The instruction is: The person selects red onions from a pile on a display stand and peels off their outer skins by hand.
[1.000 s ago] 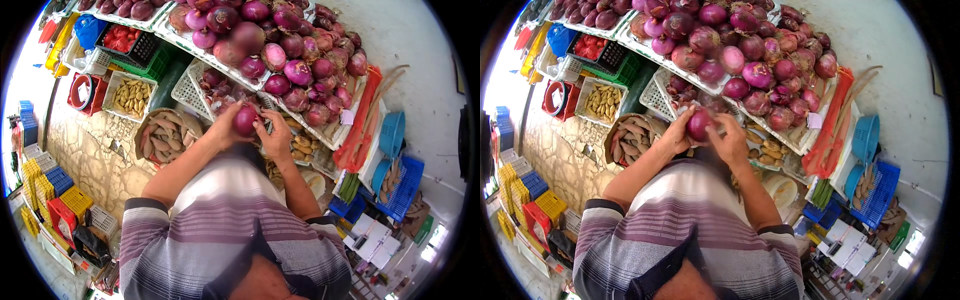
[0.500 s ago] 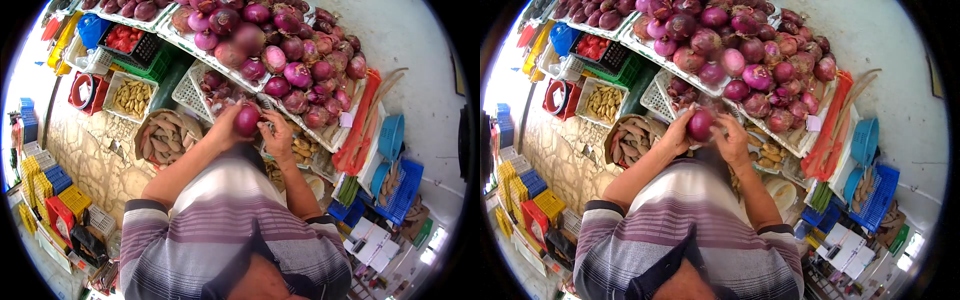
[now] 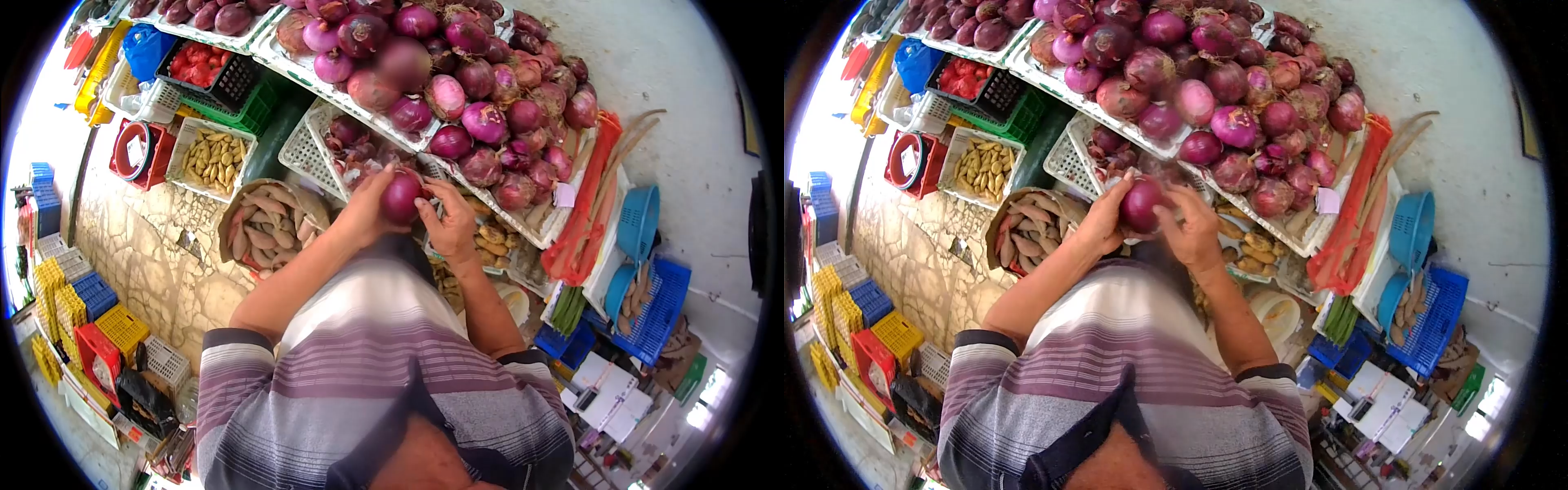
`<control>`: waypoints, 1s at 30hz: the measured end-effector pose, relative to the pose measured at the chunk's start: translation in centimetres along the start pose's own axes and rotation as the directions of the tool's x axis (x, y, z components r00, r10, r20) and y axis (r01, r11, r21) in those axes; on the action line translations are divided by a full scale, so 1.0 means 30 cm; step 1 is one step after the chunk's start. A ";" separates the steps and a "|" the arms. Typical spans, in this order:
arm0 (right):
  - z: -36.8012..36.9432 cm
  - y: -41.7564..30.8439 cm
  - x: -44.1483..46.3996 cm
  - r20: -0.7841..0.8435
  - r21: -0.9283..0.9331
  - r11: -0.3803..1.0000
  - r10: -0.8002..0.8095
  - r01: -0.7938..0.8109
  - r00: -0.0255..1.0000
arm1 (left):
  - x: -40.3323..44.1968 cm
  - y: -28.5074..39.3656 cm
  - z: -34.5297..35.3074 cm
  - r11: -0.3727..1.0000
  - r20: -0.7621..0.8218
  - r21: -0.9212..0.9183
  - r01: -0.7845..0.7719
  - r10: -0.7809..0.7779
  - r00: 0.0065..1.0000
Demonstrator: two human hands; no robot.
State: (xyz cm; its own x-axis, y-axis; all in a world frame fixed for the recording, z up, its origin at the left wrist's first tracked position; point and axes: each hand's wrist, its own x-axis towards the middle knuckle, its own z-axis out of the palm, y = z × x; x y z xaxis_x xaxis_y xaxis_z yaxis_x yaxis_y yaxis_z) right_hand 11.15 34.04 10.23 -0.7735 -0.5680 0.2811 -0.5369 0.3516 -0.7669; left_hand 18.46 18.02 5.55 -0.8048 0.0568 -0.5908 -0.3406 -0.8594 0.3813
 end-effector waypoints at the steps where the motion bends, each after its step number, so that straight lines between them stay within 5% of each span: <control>1: 0.002 0.005 0.002 0.001 -0.007 1.000 -0.026 0.026 1.000 | -0.001 0.001 0.002 1.000 -0.016 0.008 0.005 -0.005 1.000; 21: 0.011 0.054 0.041 0.114 0.032 0.996 -0.087 0.084 0.990 | -0.013 0.031 0.005 0.998 -0.085 0.057 -0.010 0.015 0.996; 30: 0.056 0.078 0.022 0.008 -0.059 0.980 -0.191 0.191 0.982 | 0.001 0.010 -0.017 0.998 -0.092 0.051 0.035 -0.030 0.995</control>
State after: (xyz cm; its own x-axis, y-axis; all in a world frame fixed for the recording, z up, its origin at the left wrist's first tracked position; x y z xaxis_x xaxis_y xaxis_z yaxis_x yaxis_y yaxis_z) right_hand 9.93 33.23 7.65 -0.6541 -0.6306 0.4177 -0.6937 0.2800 -0.6636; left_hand 18.59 17.52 5.29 -0.7462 0.0354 -0.6648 -0.3924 -0.8302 0.3961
